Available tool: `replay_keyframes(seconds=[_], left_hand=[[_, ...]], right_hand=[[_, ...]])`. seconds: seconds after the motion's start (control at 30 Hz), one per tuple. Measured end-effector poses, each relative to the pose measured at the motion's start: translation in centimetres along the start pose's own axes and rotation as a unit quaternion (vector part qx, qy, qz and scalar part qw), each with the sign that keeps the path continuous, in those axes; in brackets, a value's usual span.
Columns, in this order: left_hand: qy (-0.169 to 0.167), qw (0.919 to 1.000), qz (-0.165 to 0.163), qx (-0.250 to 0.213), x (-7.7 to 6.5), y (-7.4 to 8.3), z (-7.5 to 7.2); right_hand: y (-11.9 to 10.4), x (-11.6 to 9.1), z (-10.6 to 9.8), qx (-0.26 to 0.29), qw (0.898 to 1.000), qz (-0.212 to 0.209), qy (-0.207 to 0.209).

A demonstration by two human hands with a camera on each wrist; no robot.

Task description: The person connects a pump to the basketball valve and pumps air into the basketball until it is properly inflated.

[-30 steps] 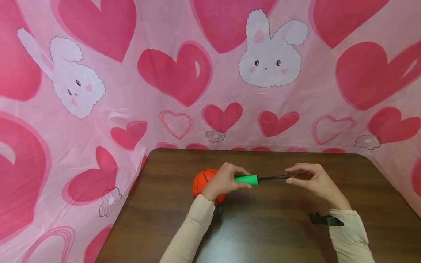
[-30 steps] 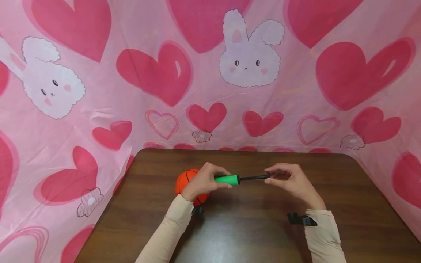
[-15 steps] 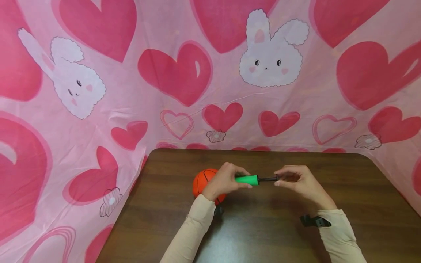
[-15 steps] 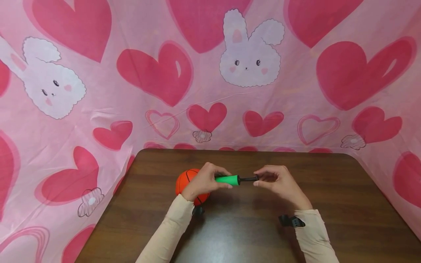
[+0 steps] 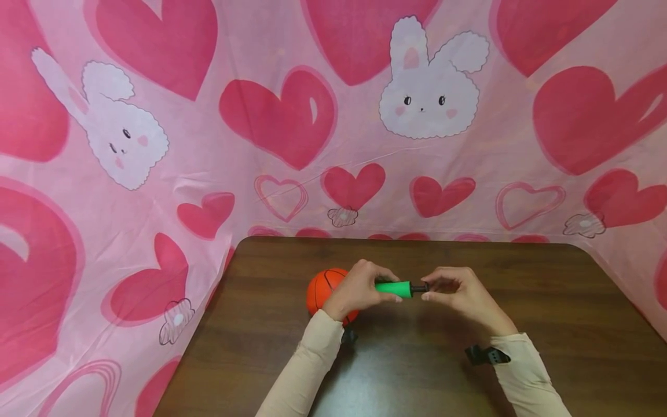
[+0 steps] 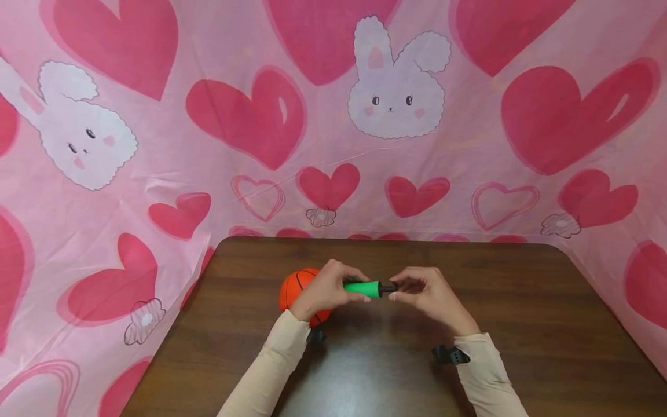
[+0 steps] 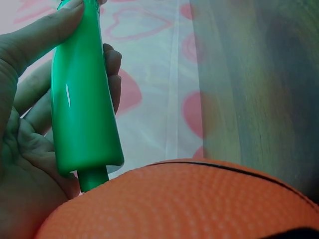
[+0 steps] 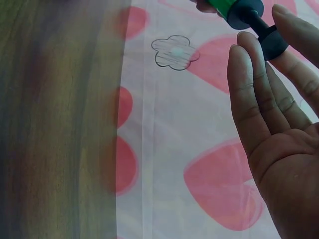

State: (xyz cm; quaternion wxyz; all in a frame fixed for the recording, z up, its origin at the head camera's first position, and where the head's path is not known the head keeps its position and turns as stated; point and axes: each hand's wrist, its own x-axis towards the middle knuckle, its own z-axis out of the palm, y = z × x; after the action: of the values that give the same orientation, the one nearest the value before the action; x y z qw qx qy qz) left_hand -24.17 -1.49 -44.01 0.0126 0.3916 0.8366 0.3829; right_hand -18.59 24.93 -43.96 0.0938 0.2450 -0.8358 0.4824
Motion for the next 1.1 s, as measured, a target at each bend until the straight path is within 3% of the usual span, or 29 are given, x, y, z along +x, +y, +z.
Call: replay_keyframes(seconds=[1.1], left_hand=[[-0.005, 0.9998, -0.001, -0.021, -0.04, -0.12, -0.1]], right_hand=[[-0.59, -0.14, -0.72, -0.02, 1.0, 0.009, -0.014]])
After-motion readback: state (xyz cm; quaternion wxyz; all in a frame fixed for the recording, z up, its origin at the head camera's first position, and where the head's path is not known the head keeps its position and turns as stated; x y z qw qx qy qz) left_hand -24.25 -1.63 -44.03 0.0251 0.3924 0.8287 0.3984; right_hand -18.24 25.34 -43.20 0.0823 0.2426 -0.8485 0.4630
